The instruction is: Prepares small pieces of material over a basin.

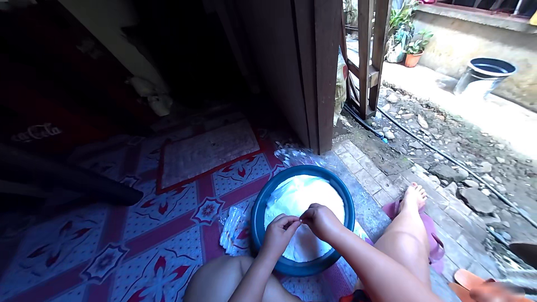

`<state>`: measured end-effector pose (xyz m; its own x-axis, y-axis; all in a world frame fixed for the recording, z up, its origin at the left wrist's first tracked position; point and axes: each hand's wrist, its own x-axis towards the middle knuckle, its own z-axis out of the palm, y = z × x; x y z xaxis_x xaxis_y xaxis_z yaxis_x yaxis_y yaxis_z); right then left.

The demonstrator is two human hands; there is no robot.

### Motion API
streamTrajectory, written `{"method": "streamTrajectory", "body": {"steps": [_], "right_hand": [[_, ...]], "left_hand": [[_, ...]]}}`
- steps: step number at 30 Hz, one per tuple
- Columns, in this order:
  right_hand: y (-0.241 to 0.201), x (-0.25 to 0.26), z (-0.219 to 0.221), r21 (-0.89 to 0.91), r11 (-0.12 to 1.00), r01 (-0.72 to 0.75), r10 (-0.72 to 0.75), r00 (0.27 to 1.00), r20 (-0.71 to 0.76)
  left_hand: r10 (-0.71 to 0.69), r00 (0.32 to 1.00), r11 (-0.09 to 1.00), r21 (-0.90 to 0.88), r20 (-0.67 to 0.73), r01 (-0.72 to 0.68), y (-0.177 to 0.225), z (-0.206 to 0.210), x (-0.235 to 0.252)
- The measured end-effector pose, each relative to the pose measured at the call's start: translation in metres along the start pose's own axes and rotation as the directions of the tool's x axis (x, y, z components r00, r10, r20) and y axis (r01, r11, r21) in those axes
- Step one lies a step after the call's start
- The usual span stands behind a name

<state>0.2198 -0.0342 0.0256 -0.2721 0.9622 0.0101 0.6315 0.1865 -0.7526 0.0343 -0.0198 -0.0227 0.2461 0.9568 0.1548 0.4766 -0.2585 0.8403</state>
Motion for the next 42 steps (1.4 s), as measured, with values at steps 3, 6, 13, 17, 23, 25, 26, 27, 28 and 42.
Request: {"method": "streamTrajectory", "body": {"steps": [3, 6, 13, 17, 23, 25, 26, 27, 28, 42], "right_hand": [[-0.003, 0.002, -0.003, -0.005, 0.999, -0.045, 0.045, 0.999, 0.025], [-0.011, 0.004, -0.009, -0.057, 0.991, -0.119, 0.124, 0.987, 0.103], [-0.019, 0.01, -0.008, -0.197, 0.967, -0.161, 0.196, 0.965, 0.173], [-0.019, 0.011, -0.009, -0.244, 0.954, -0.176, 0.225, 0.956, 0.19], [-0.009, 0.009, -0.01, -0.18, 0.968, -0.173, 0.203, 0.966, 0.163], [-0.005, 0.008, -0.009, -0.13, 0.977, -0.167, 0.185, 0.972, 0.146], [-0.004, 0.007, -0.009, -0.108, 0.98, -0.164, 0.178, 0.974, 0.141], [-0.004, 0.006, -0.01, -0.091, 0.983, -0.161, 0.173, 0.975, 0.14], [-0.005, 0.005, -0.011, -0.076, 0.984, -0.161, 0.17, 0.976, 0.138], [-0.013, -0.002, -0.015, -0.055, 0.994, -0.095, 0.101, 0.987, 0.125]], "left_hand": [[-0.033, 0.999, 0.999, 0.002, 0.026, 0.033, 0.0, -0.001, 0.001], [-0.054, 0.997, 0.998, 0.037, 0.059, 0.051, 0.0, -0.003, 0.002], [-0.134, 0.984, 0.989, 0.08, 0.118, 0.125, 0.0, -0.004, 0.005], [-0.165, 0.973, 0.986, 0.063, 0.163, 0.156, 0.006, -0.004, 0.005], [-0.21, 0.951, 0.977, 0.02, 0.227, 0.211, 0.01, -0.005, 0.006], [-0.219, 0.94, 0.969, -0.053, 0.263, 0.241, 0.01, -0.007, 0.006], [-0.218, 0.937, 0.963, -0.097, 0.272, 0.252, 0.008, -0.008, 0.006], [-0.213, 0.938, 0.957, -0.133, 0.275, 0.256, 0.005, -0.009, 0.007], [-0.205, 0.939, 0.953, -0.163, 0.275, 0.256, 0.002, -0.008, 0.007], [-0.146, 0.969, 0.981, -0.096, 0.199, 0.168, -0.012, -0.007, 0.006]]}}
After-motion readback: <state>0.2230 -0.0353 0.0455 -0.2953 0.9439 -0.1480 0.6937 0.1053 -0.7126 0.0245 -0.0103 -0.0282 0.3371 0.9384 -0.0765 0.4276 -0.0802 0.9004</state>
